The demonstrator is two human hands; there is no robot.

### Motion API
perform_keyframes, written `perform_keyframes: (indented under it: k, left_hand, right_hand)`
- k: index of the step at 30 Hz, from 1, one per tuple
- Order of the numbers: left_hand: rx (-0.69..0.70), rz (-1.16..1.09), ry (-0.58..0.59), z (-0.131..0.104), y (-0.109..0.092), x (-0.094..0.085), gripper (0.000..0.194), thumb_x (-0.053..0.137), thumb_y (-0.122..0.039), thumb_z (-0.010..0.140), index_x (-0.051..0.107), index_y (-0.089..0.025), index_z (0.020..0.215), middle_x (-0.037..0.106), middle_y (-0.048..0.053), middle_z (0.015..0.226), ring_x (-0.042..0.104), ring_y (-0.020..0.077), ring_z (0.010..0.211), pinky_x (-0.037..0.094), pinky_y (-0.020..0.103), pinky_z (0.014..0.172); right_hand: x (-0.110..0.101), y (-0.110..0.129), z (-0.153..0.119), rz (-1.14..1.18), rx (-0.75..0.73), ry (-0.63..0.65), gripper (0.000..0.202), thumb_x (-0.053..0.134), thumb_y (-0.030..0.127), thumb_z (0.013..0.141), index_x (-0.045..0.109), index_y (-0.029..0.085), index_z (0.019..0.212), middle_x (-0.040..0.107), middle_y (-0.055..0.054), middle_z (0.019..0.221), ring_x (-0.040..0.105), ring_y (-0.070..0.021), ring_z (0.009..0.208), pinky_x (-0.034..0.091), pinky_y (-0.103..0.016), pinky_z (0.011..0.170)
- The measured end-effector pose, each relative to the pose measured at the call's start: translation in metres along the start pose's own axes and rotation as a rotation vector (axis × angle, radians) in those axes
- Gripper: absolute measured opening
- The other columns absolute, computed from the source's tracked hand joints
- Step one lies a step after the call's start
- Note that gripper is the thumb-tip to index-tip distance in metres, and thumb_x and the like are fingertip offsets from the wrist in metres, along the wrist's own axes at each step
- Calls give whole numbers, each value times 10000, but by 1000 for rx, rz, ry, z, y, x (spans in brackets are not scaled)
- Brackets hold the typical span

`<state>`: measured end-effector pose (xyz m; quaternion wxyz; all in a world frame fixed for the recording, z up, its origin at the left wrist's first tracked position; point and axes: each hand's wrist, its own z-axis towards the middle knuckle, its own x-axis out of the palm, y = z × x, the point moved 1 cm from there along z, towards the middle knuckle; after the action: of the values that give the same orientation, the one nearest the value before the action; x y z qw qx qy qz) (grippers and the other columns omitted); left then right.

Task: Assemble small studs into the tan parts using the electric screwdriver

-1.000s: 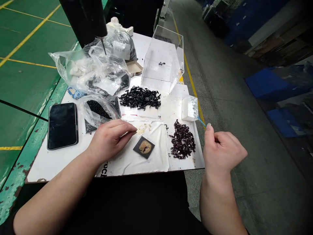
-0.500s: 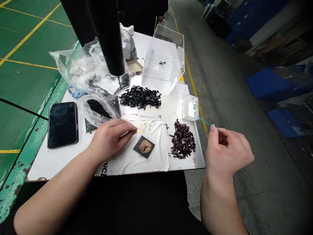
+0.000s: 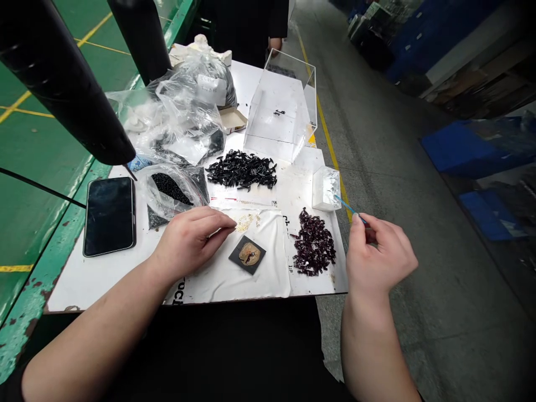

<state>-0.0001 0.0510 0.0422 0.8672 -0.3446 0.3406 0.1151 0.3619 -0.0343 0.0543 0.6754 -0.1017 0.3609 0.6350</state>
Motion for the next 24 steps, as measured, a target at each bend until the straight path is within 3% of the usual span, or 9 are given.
perform_keyframes:
  k: [15,20,24]
  left_hand:
    - [-11,-7,8,0,0,1,140,678,-225,1076,815,-212,1052,844,45,991,812,184,901,638,282,822]
    - [-13,-2,13,-2,2,4,134,687,-211,1066,821,-215,1070,855,47,1005,819,194,923,643,296,833]
    - [-9,-11,-48,-3,2,4,130,708,-204,1062,832,-208,1099,853,54,1009,818,190,928,651,289,846]
  right_hand:
    - [14,-5,-1,22,3,90,284,707,422,1037,872,198,1093,853,-102,1021,776,-236,873,614,-387,855]
    - [6,-7,-9,-4,36,146,311,729,447,1016,860,196,1145,821,-87,974,722,-223,784,600,-403,841]
    - [-18,17,-17,-41,-50,116,455,831,492,953,827,189,1293,807,-162,1185,746,-343,1090,592,-499,969]
